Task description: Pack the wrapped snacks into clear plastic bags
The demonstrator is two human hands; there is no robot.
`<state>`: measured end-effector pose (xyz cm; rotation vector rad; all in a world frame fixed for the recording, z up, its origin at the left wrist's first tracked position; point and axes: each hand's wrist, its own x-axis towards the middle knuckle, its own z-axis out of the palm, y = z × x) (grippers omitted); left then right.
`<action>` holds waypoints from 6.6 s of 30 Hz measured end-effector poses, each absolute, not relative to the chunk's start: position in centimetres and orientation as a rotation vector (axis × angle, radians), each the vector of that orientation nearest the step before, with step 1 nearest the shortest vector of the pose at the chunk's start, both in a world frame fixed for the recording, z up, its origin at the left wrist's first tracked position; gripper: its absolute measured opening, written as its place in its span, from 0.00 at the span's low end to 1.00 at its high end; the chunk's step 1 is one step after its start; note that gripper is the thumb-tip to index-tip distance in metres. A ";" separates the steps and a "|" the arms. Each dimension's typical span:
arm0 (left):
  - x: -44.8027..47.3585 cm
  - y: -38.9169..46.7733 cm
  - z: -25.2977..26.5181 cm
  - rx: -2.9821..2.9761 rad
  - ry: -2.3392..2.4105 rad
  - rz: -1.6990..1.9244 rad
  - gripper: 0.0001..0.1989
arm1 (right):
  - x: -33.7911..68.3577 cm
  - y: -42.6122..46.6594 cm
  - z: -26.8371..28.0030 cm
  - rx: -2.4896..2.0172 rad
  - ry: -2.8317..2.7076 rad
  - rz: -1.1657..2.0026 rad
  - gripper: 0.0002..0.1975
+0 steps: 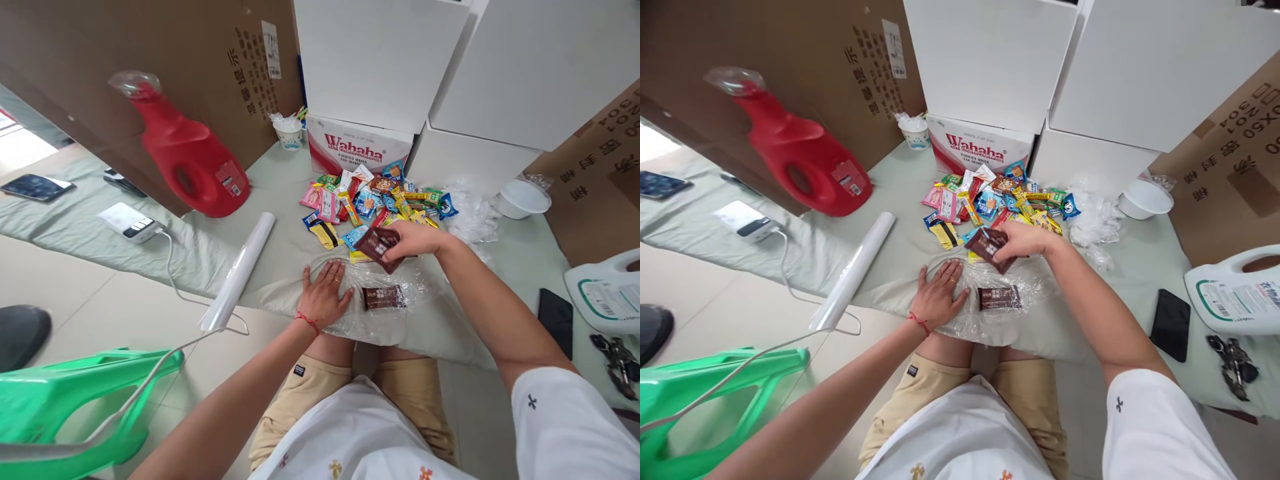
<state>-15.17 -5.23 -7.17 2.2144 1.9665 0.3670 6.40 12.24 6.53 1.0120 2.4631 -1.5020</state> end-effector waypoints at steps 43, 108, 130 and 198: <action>-15.3 -5.2 -6.9 2.211 1.985 0.350 0.29 | 8.0 1.7 3.2 1.318 2.504 -0.479 0.36; -16.2 -12.6 -5.0 2.475 1.267 0.800 0.10 | 7.2 -0.6 0.8 1.266 2.629 -0.504 0.24; -15.9 -13.6 -6.9 2.498 1.330 0.706 0.10 | 11.4 -1.2 -1.3 1.482 2.724 -0.490 0.20; -5.5 -8.2 -6.3 2.596 1.485 0.784 0.23 | 8.9 14.3 -3.1 1.131 2.996 -1.136 0.10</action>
